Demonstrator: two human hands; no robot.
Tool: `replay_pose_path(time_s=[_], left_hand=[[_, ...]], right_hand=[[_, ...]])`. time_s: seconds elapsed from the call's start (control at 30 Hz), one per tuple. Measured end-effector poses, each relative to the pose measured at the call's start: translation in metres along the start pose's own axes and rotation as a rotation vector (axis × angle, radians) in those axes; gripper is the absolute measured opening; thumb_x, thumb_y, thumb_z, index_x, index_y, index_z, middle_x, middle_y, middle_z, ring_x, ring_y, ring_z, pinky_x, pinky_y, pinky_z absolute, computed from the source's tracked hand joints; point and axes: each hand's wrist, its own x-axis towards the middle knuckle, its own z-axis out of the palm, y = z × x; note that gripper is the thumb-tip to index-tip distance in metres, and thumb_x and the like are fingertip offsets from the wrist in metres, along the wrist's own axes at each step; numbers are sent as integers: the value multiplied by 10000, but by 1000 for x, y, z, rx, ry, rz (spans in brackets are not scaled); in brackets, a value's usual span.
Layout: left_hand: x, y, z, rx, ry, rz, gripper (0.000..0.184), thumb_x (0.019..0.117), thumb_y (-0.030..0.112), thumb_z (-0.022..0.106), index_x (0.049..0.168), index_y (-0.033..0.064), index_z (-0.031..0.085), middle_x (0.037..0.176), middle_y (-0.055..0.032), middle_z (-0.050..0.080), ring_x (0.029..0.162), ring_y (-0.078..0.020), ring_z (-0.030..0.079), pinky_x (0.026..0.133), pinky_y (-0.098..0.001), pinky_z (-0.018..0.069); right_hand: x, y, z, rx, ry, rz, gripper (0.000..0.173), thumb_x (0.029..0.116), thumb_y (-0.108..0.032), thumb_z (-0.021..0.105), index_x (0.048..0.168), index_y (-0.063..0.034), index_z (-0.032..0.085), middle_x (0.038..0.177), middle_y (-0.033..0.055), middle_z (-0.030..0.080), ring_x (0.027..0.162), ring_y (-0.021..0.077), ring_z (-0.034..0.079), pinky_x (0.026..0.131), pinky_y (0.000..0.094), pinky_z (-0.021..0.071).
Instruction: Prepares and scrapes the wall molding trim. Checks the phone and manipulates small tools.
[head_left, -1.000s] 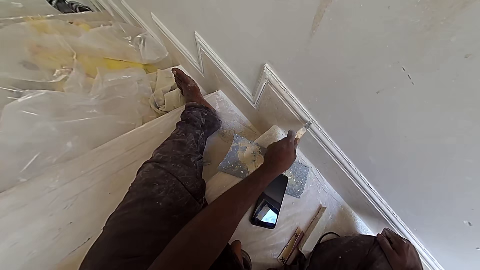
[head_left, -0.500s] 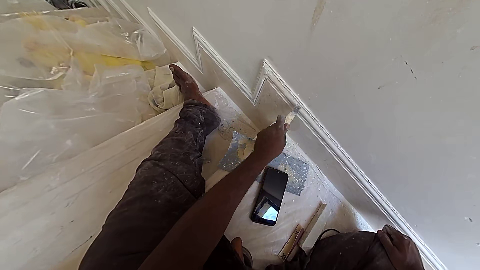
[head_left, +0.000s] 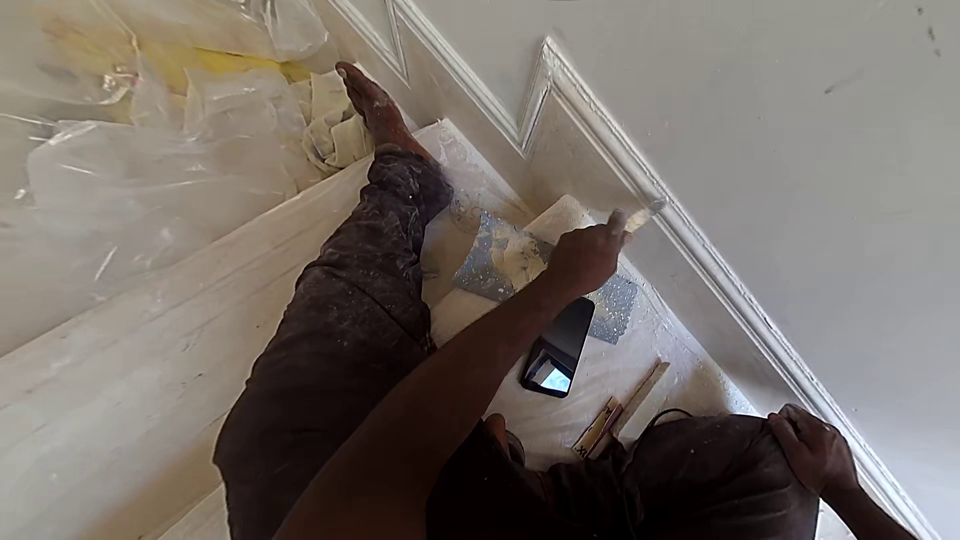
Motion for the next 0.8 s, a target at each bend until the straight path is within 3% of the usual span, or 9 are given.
replay_pose_path(time_s=[0.27, 0.4, 0.5, 0.63, 0.8], left_hand=[[12, -16, -13, -70, 112, -163, 506, 1140, 374, 312, 1479, 12, 413, 1099, -269, 685, 1069, -463, 684, 882, -620, 539], [-10, 26, 14, 6, -107, -6, 489, 1136, 374, 327, 1476, 44, 450, 1048, -234, 703, 1025, -441, 700, 851, -624, 553], [-29, 49, 40, 41, -211, 172, 438, 1131, 343, 355, 1413, 53, 523, 1016, -203, 710, 988, -408, 710, 821, -593, 559], [-70, 79, 62, 2, -378, 282, 401, 1127, 337, 388, 1329, 29, 546, 980, -196, 697, 941, -393, 713, 787, -574, 570], [-125, 115, 81, -52, -565, 250, 393, 1121, 316, 419, 1362, 35, 551, 1142, -197, 669, 981, -372, 704, 809, -568, 578]], right_hand=[[-4, -1, -1, 52, 39, 18, 398, 939, -388, 447, 647, -120, 471, 544, 39, 435, 508, 257, 493, 487, 495, 351], [-3, 2, 1, 47, 36, 4, 420, 960, -401, 434, 651, -119, 476, 556, 51, 450, 525, 266, 505, 502, 508, 356], [-7, 3, 2, 57, 57, 7, 426, 955, -400, 426, 653, -105, 488, 555, 69, 461, 527, 291, 514, 502, 525, 355], [-14, 4, 3, 80, 95, 18, 453, 964, -418, 410, 674, -81, 500, 556, 99, 465, 528, 332, 522, 493, 553, 352], [-19, 0, 2, 65, 73, 84, 405, 991, -364, 458, 708, -78, 510, 607, 147, 526, 594, 394, 575, 516, 593, 379]])
